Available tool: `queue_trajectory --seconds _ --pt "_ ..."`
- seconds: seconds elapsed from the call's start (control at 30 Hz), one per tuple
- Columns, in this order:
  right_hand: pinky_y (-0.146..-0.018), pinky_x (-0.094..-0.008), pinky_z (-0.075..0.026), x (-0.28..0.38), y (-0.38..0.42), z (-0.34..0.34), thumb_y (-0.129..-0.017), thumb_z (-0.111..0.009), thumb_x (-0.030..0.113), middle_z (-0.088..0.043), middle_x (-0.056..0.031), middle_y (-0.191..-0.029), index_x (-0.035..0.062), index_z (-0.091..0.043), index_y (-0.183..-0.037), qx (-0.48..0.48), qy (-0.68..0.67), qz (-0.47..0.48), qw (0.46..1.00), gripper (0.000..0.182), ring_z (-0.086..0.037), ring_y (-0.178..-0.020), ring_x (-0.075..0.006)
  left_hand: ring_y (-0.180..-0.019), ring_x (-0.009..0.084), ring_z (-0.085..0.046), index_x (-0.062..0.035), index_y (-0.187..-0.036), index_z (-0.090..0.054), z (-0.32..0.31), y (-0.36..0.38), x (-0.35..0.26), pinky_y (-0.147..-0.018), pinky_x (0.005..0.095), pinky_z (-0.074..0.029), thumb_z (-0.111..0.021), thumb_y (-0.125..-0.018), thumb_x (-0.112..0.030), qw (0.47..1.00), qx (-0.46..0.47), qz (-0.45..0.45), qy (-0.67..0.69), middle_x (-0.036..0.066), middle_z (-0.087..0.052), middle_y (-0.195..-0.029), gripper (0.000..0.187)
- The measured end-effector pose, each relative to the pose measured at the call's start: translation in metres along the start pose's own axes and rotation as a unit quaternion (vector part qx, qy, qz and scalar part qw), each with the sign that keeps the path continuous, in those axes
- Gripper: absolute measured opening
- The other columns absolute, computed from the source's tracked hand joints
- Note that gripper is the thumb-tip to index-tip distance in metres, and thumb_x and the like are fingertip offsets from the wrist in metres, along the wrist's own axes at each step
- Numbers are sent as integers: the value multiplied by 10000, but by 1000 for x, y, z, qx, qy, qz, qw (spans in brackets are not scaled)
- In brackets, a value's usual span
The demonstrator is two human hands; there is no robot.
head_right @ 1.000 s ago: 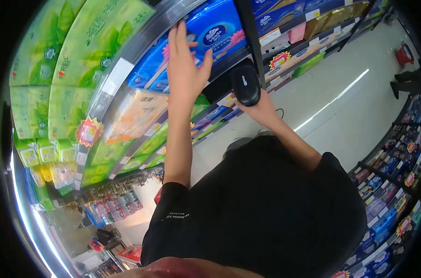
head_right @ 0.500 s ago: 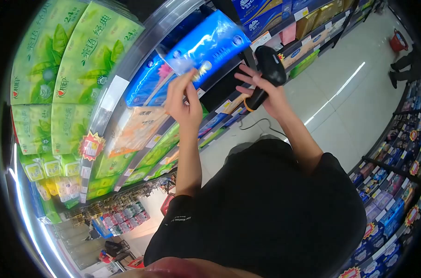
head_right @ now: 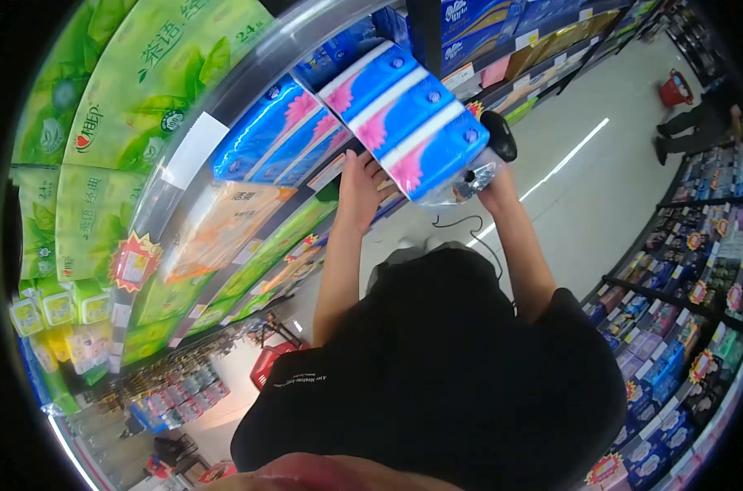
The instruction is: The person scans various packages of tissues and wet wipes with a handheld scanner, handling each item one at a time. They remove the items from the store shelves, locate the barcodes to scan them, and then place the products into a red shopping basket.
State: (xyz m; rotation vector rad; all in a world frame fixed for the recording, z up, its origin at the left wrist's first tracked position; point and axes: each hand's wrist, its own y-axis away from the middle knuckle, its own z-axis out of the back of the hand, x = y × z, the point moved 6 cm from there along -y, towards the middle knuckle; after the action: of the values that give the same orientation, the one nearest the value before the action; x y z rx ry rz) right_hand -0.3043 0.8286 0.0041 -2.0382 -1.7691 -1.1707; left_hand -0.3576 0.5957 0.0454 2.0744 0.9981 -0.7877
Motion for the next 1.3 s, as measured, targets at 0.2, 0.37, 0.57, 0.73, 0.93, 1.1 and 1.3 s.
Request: queue_trajectory --seconds 0.2,0.37,0.57,0.73,0.93,1.1,1.3 --pt "-993 -449 -449 -22 13 21 -738 -580 158 -576 -155 -1224 15 -476 -1285 -5 -23 -115 993 575 -561 -1140 -317 -1223 258 -470 -17 -1354 -222 0 -29 8 -1007 433 -419 -796 -766 -157 995 -16 -47 -86 161 -450 -1293 834" --pt "-1058 -482 -402 -43 13 32 -654 -559 110 -562 -153 -1266 18 -448 -1317 -1 -93 -64 994 678 -544 -1162 -338 -1277 273 -423 -38 -1337 -223 -3 -26 18 -1069 409 -372 -855 -624 -22 976 56 -167 -128 165 -388 -1348 953" --pt "-1047 -535 -398 -62 36 65 -608 -554 90 -575 -156 -1233 26 -470 -1290 -39 -103 -101 989 690 -544 -1160 -339 -1271 314 -419 22 -1368 -138 -21 6 14 -1051 429 -358 -853 -635 -156 914 106 -215 -327 207 -387 -1310 1039" --pt "-993 -524 -449 -52 51 59 -946 -495 363 -558 -168 -1314 28 -494 -1311 -10 -165 -73 984 496 -545 -1186 -345 -1271 307 -410 26 -1392 -211 -35 21 20 -1070 405 -330 -911 -573 -287 871 122 -244 -409 197 -385 -1320 1122" --pt "-854 -446 -548 -33 42 107 -768 -654 220 -674 -185 -1040 -52 -622 -1099 125 -106 -187 969 430 -664 -937 -306 -1237 239 -471 -40 -1420 -336 -42 51 7 -1089 412 -348 -887 -648 -254 992 62 -13 109 101 -491 -1319 972" --pt "-833 -417 -558 -10 58 74 -743 -693 103 -667 -138 -1047 -21 -606 -1125 133 -16 -233 963 411 -669 -929 -256 -1287 305 -454 -99 -1429 -388 19 68 80 -1081 518 -343 -758 -777 -406 976 148 -159 -35 97 -489 -1387 810" --pt "-849 -335 -492 0 72 40 -704 -603 -61 -627 -78 -1138 9 -526 -1300 239 155 -153 946 605 -621 -955 -192 -1212 345 -522 -113 -1403 -431 28 96 113 -1002 527 -435 -626 -817 -600 932 -77 -268 231 113 -521 -1362 786"
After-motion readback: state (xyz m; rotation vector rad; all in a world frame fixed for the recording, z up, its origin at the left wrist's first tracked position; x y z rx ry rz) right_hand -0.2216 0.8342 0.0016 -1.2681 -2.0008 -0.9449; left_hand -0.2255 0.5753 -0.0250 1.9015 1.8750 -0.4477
